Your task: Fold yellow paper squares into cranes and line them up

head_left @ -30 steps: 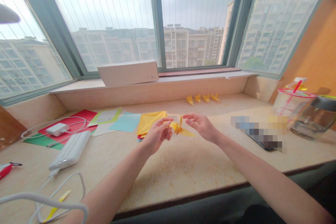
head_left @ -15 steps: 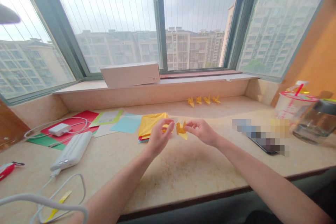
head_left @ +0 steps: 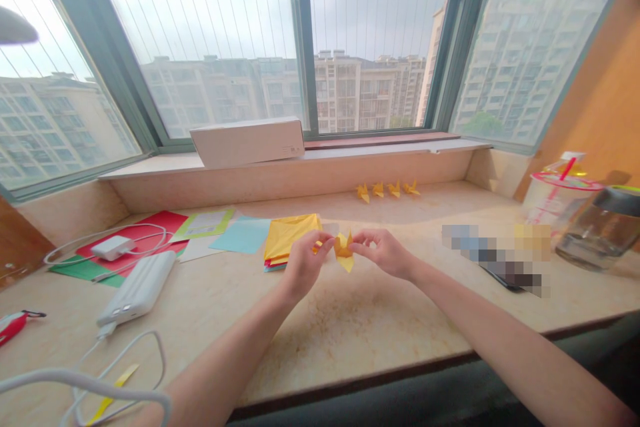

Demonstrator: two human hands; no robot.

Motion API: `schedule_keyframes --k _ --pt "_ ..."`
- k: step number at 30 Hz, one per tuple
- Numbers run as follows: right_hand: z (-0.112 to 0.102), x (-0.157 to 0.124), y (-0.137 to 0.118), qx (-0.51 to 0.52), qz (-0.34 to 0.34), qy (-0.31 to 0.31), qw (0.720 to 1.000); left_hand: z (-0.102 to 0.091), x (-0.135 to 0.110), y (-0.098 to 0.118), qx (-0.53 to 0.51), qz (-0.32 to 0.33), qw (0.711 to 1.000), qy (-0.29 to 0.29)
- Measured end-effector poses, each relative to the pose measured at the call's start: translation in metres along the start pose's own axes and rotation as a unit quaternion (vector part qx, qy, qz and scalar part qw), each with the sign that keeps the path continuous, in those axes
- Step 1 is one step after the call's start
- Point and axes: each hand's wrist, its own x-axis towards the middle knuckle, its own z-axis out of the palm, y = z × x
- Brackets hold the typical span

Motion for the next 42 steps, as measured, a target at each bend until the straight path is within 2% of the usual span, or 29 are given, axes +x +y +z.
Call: schedule_keyframes --k 9,14,17,21,27,30,34,42 --pt "0.001 0.0 0.006 -0.036 -0.04 0.032 0.998 -0.001 -0.001 0.003 0.038 0.021 0.999 -0.021" --pt "0.002 0.0 0.01 -0.05 -0.072 0.048 0.995 -0.003 0.0 0.002 0.073 0.057 0.996 -0.02" --pt "0.0 0.002 0.02 -0.08 -0.054 0.08 0.992 -0.005 0.0 0.001 0.07 0.069 0.995 0.0" --pt "-0.016 0.014 0.035 -0.143 0.014 0.152 0.978 -0.006 0.0 -0.001 0.089 0.062 0.994 -0.02" --pt "-0.063 0.068 0.04 -0.223 0.032 0.123 0.967 -0.001 -0.007 -0.003 0.102 0.072 0.99 -0.057" --pt "-0.074 0.104 0.048 -0.258 0.045 0.115 0.958 0.002 -0.012 -0.003 0.156 0.085 0.98 -0.089" --pt "-0.068 0.147 0.072 -0.297 0.074 0.081 0.948 0.003 -0.015 -0.002 0.209 0.104 0.966 -0.111" --pt "-0.046 0.207 0.11 -0.368 0.134 0.005 0.92 0.002 -0.016 0.0 0.234 0.129 0.959 -0.094"
